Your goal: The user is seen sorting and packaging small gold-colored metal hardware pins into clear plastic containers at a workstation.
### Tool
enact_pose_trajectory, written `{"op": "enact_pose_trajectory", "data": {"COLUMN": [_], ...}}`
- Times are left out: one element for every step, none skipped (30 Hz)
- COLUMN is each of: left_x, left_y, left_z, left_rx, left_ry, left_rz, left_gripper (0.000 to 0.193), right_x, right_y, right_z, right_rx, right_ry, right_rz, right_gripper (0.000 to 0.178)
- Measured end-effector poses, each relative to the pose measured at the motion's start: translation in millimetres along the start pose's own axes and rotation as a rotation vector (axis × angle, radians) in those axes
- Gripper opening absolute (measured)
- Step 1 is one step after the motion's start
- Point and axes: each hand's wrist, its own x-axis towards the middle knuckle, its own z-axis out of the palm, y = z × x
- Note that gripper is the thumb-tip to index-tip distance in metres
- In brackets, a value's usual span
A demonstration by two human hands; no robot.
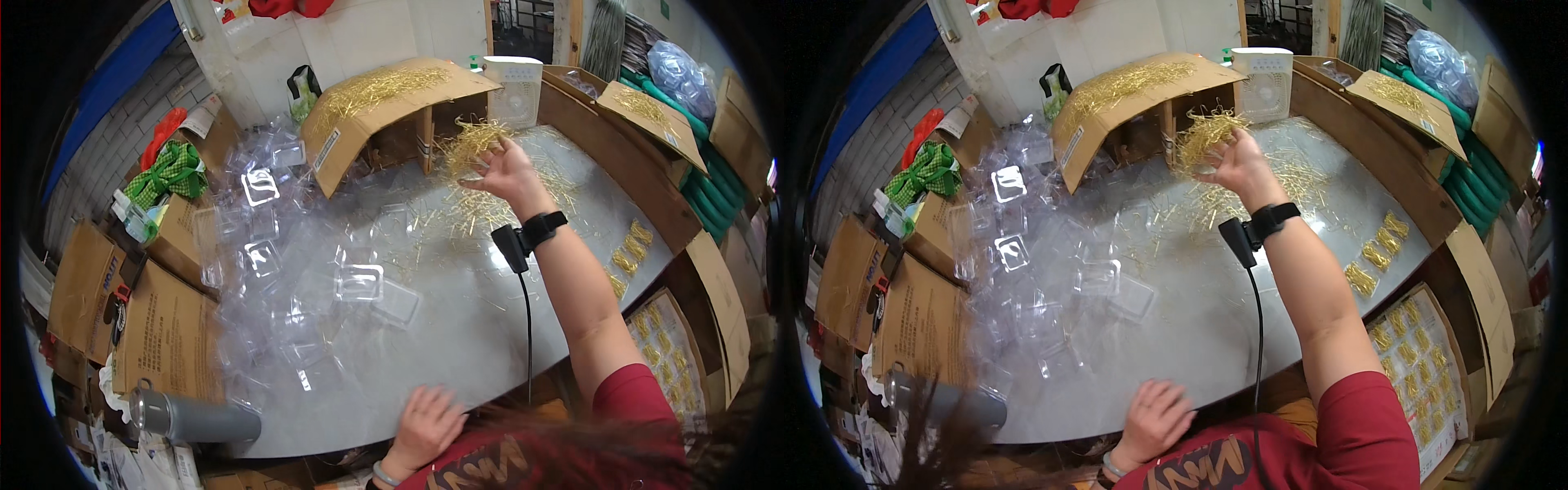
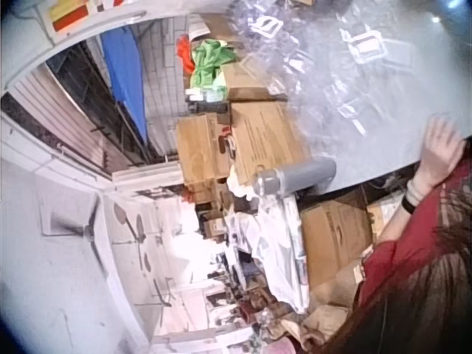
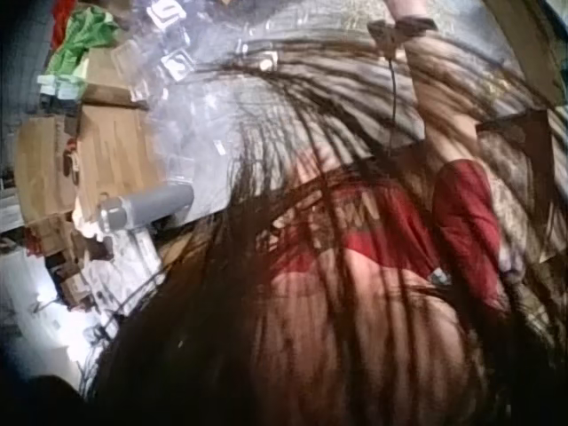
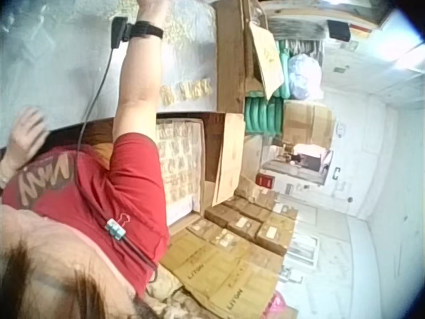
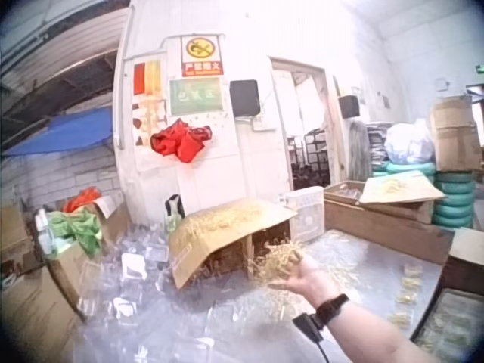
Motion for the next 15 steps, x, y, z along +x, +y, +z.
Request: {"op": "enact_pose_trajectory", "data": {"left_x": [8.2, 14.3, 20.4, 28.6, 38.2, 49.0, 57.8, 64.5, 66.9, 69.3, 73.8, 81.0, 88.0, 96.4, 99.3], "left_y": [10.4, 18.2, 24.4, 31.0, 38.6, 45.2, 52.4, 57.6, 63.0, 66.5, 72.2, 75.0, 77.9, 80.9, 87.2], "left_z": [5.1, 11.4, 20.3, 31.2, 40.3, 49.9, 59.6, 72.3, 86.2, 99.1, 113.8, 127.3, 137.3, 146.8, 157.6], "left_rx": [-0.080, -0.081, -0.038, 0.003, 0.000, 0.068, 0.132, 0.197, 0.199, 0.251, 0.294, 0.297, 0.258, 0.216, 0.218], "left_ry": [-0.093, -0.095, -0.161, -0.223, -0.223, -0.270, -0.320, -0.320, -0.324, -0.318, -0.312, -0.309, -0.261, -0.207, -0.202], "left_rz": [0.128, 0.125, 0.234, 0.343, 0.342, 0.358, 0.384, 0.414, 0.422, 0.423, 0.430, 0.429, 0.469, 0.523, 0.529], "left_gripper": [0.030, 0.030, 0.035, 0.041, 0.041, 0.045, 0.049, 0.052, 0.052, 0.053, 0.053, 0.053, 0.054, 0.054, 0.054], "right_x": [-11.3, -22.1, -26.1, -28.0, -30.3, -45.3, -56.2, -65.1, -70.1, -71.7, -75.8, -80.7, -85.5, -81.5, -80.9], "right_y": [1.1, 6.2, 7.9, 8.0, 7.6, 10.2, 5.8, 1.2, -2.3, -6.6, -8.2, -8.4, -6.2, -8.1, -8.8], "right_z": [-0.5, -5.0, -8.9, -14.5, -19.2, -18.9, -21.7, -25.5, -27.4, -32.0, -32.8, -33.5, -33.4, -39.8, -48.5], "right_rx": [-0.061, -0.148, -0.148, -0.009, 0.130, 0.073, 0.073, 0.055, 0.044, 0.111, 0.110, -0.088, -0.284, -0.386, -0.387], "right_ry": [0.022, -0.104, -0.101, -0.187, -0.273, -0.282, -0.271, -0.192, -0.124, -0.243, -0.246, -0.204, -0.163, -0.097, -0.099], "right_rz": [-0.011, 0.014, 0.017, 0.025, 0.032, -0.060, -0.068, -0.001, 0.067, 0.116, 0.115, -0.029, -0.164, -0.118, -0.125], "right_gripper": [0.050, 0.052, 0.052, 0.053, 0.054, 0.055, 0.055, 0.055, 0.056, 0.050, 0.050, 0.042, 0.034, 0.023, 0.023]}}
